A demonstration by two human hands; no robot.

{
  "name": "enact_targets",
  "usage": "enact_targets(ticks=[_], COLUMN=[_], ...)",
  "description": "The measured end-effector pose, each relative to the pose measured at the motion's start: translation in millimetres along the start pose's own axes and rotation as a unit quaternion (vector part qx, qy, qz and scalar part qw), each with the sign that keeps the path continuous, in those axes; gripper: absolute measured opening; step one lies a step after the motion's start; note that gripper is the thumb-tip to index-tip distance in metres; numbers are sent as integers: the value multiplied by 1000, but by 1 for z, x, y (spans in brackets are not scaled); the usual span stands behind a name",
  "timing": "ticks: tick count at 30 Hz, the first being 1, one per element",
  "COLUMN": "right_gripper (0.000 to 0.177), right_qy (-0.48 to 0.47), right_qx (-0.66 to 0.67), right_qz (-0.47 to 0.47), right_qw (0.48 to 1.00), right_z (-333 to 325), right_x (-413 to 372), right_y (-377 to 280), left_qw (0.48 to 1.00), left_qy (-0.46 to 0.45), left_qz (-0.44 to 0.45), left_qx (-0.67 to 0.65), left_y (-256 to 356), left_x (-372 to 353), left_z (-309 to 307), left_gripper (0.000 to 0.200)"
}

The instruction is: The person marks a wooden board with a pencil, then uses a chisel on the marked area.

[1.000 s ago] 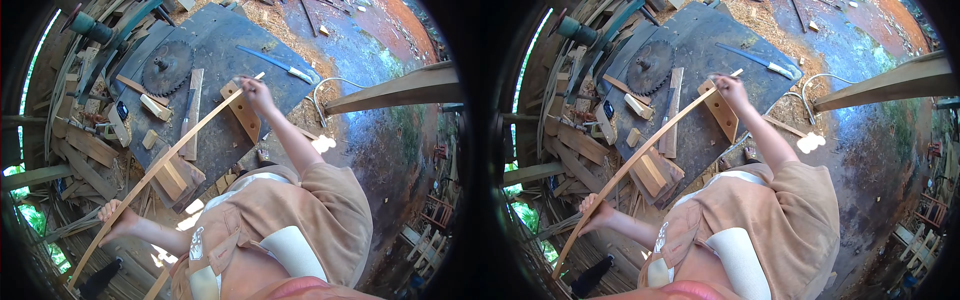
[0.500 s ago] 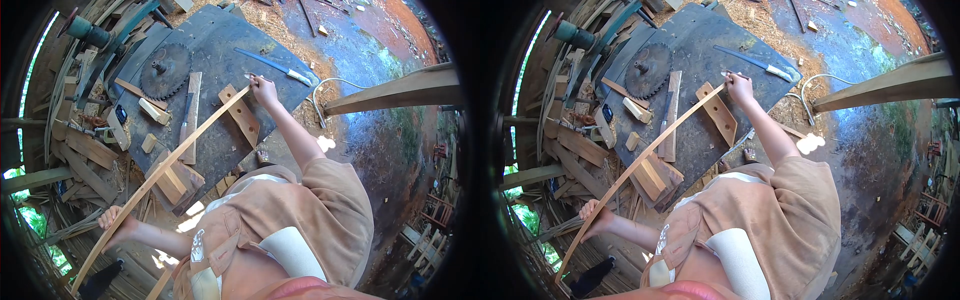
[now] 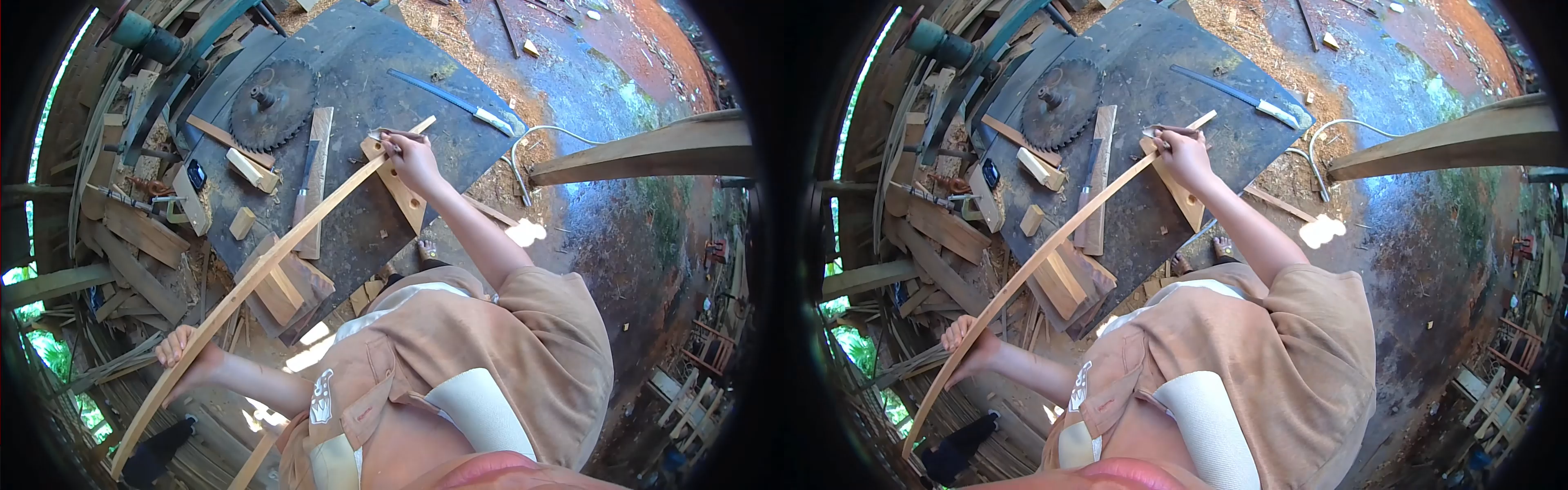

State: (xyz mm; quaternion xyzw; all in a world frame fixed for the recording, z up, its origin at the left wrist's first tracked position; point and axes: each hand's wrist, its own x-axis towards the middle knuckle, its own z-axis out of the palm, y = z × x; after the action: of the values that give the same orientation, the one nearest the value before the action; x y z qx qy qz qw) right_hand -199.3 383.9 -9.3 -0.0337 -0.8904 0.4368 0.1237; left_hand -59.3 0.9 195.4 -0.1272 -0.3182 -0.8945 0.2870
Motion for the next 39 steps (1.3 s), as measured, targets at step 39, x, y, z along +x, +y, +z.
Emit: enact_targets(ticks=[39], right_gripper=[17], right_qy=[46], right_qx=[27], right_qz=[-117], right_qw=[992], right_z=[16], right_x=[-41], right_y=[-66], left_qw=[974], left_qy=[166], left_qz=[88], left_qx=[125], left_y=[-40], left_x=[-6], left_z=[13], left_gripper=[72])
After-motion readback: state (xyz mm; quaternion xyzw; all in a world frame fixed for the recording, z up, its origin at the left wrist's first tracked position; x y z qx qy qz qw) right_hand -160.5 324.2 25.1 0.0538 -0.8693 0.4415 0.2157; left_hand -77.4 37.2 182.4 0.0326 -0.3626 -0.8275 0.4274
